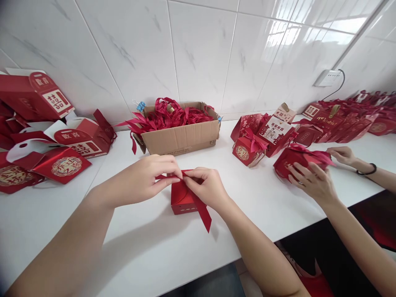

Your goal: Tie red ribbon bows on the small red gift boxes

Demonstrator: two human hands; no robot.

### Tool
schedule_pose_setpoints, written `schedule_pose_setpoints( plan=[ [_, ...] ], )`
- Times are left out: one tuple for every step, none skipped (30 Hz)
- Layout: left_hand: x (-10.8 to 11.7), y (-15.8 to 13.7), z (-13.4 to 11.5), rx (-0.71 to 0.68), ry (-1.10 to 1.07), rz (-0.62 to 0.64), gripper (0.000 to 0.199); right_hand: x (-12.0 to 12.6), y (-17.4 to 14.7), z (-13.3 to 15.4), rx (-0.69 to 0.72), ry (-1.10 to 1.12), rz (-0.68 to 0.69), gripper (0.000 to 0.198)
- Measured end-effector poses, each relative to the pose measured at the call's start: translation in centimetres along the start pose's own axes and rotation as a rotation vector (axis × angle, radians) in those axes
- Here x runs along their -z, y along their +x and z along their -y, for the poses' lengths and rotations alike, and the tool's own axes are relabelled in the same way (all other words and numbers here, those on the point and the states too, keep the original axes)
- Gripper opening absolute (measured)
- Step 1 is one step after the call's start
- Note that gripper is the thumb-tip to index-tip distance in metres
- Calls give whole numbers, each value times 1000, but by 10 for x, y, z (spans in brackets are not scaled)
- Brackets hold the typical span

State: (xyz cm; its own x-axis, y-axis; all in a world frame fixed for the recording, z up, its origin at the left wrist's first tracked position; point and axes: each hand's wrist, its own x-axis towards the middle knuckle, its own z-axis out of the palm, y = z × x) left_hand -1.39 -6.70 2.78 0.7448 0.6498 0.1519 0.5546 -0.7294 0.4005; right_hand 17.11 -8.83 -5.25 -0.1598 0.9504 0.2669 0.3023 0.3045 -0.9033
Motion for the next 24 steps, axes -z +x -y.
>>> schedule_pose_setpoints(
  plan=[
    [-2,2,-1,-17,-25,-19,22,0,-1,1,20,-17,31,19],
    [-5,5,-1,-21,-51,-37,23,0,-1,1,36,-27,60,21],
    [-7,8,-1,-14,-76,-56,22,0,-2,2,49,-29,87,22],
    [-10,10,-1,2,-98,-75,21,1,-2,2,58,-24,111,23],
    [-11,13,0,19,-115,-93,20,1,-3,3,64,-12,130,23],
    [-13,14,1,35,-129,-112,18,2,-3,4,67,2,145,22],
    [-14,16,2,50,-143,-131,17,2,-3,4,69,17,157,21],
    [-14,17,3,61,-157,-148,15,3,-3,5,71,31,167,21],
    [-15,17,4,69,-172,-163,14,4,-2,6,73,42,178,20],
    [-15,17,5,76,-187,-175,13,4,-2,7,76,50,189,19],
    [-16,18,6,87,-201,-182,12,5,-2,8,76,54,199,18],
    [-18,18,7,102,-216,-183,11,5,-1,8,72,56,208,16],
    [-19,19,9,119,-231,-181,9,5,-1,8,64,59,212,16],
    [-22,19,10,135,-245,-189,8,4,-1,8,50,62,210,17],
    [-24,20,12,148,-246,-220,13,4,-1,8,31,67,203,18],
    [-26,22,14,161,-226,-279,23,3,-1,7,7,75,193,19],
    [-28,23,15,176,-177,-360,31,3,0,6,-19,86,185,20],
    [-29,24,17,201,-103,-457,35,3,0,5,-45,97,175,20],
    [-28,24,18,234,-15,-552,32,2,0,4,-70,111,165,20],
    [-27,24,18,272,68,-625,25,2,0,4,-92,126,157,20],
    [-24,22,17,306,116,-655,18,3,0,3,-107,140,150,20],
    [-20,21,17,329,112,-633,15,3,0,2,-115,150,145,20],
    [-16,18,15,338,57,-559,16,3,0,2,-118,158,141,20],
    [-11,16,14,333,-41,-432,18,3,1,2,-119,165,137,19]
  ],
)
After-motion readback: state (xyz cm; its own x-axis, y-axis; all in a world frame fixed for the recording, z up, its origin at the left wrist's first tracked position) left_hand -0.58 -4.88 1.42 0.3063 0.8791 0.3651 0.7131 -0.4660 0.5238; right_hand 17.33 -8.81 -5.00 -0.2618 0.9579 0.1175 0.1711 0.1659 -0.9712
